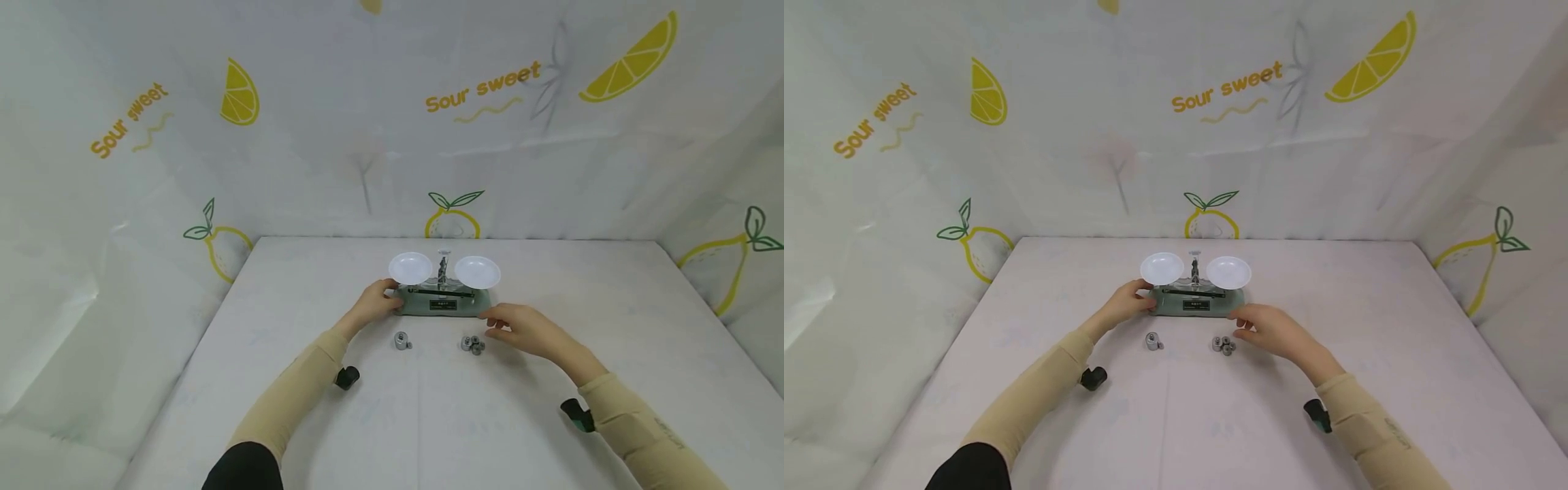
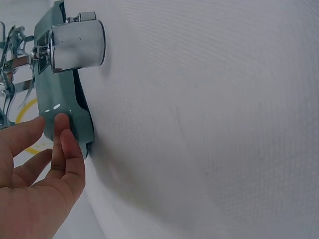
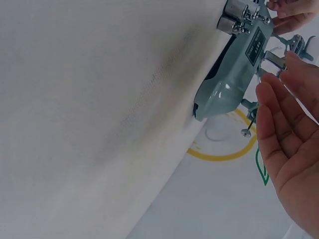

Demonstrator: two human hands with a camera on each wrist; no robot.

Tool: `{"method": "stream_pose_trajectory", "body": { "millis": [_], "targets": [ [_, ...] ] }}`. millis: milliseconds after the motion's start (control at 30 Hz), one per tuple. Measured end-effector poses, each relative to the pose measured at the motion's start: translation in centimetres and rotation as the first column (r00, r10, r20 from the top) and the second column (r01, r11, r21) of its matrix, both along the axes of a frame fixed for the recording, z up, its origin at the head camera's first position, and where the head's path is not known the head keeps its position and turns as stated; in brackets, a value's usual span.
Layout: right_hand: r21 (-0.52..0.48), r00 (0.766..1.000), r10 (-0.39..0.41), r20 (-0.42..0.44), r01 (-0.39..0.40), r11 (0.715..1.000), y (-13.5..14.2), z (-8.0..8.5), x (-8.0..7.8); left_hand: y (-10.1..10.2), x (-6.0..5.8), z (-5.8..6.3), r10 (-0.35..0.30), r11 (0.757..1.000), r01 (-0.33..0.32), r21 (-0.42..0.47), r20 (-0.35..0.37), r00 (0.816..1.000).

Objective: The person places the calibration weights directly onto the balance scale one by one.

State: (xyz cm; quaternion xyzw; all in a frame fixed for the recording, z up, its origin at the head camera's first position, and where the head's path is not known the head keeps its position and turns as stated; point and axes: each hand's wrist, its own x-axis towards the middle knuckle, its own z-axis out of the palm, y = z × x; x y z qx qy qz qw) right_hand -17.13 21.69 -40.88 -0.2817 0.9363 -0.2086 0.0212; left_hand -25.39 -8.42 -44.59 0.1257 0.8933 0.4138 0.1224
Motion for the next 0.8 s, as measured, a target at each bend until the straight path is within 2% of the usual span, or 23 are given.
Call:
{"method": "stream_pose_trajectory", "body": {
  "millis": [267, 800],
  "targets": [
    [0.011, 0.999, 0.018, 0.039, -0.019, 1.0, -0.2, -0.6, -0.3, 0.3, -0.5, -0.6, -0.01, 1.0, 0.01, -0.024, -0.019, 1.0],
    [0.004, 0.982, 0.107, 0.158, -0.109, 0.994, -0.7, -1.7, -1.2, 0.1, -0.6, -1.2, 0.016, 0.997, -0.019, 0.069, 0.04, 0.999]
  ]
}}
